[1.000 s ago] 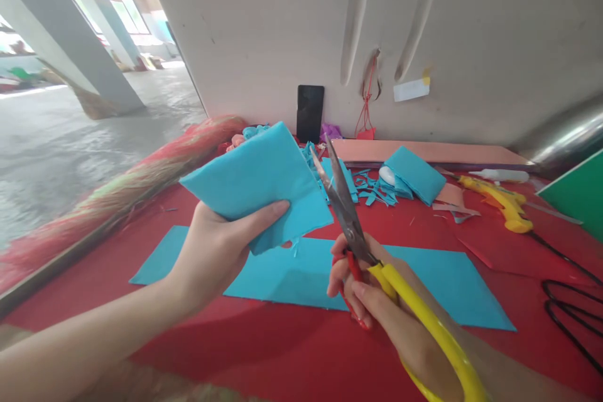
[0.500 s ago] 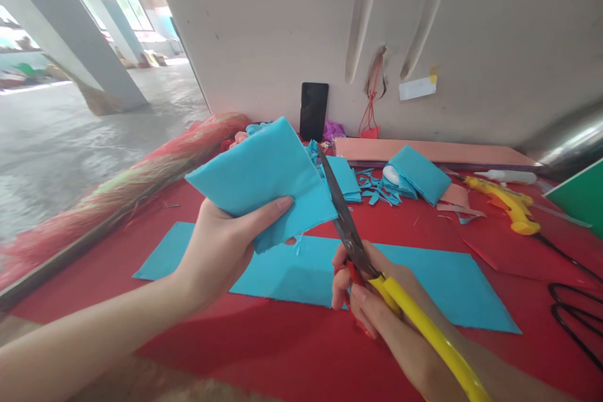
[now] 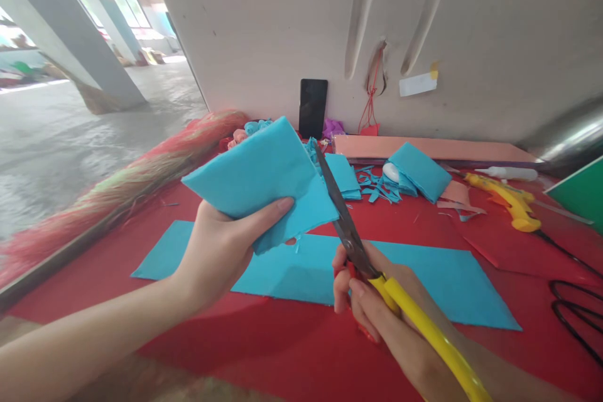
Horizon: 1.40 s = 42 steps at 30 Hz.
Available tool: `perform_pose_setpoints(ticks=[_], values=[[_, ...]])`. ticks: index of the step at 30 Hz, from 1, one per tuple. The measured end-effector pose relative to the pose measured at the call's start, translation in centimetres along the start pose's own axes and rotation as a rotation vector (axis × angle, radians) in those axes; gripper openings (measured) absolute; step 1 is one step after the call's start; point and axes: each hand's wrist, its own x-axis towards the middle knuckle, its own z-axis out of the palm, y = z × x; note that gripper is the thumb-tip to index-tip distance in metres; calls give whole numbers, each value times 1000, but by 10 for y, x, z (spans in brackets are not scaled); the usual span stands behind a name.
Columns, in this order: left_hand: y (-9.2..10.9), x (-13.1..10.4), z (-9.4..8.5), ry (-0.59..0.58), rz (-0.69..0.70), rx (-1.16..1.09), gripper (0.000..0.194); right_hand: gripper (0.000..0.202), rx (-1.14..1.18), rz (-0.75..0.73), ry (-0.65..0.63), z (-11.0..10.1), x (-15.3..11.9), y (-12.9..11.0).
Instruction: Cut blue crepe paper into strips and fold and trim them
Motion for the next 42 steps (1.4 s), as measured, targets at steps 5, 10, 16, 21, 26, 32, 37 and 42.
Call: perform_pose_setpoints(ticks=[5,10,16,21,26,32,37,42], values=[[2,-1,3,25,0,-10,36,11,-21,-20,-15,0,0,-6],[4,-3,6,29,-2,-6,35,9,-13,-28,-25,-1,-2,-6],[3,-2,4,28,-2,-8,38,16,-39,9,35,2,-1,-12],[4,-2,3,46,4,-13,35,13,39,-28,122,5,-1,-9],[5,-1,7,86,28,-61,39,14,41,3,84,5,0,-4],[0,2,2,39,54,-81,47,13,4,-17,8,0,-1,-4],[-2,3,-1,40,49,-77,45,12,8,-30,-7,-1,-2,0],[-1,3,-1,27,45,-59,46,11,14,-40,-7,-1,-2,-1]])
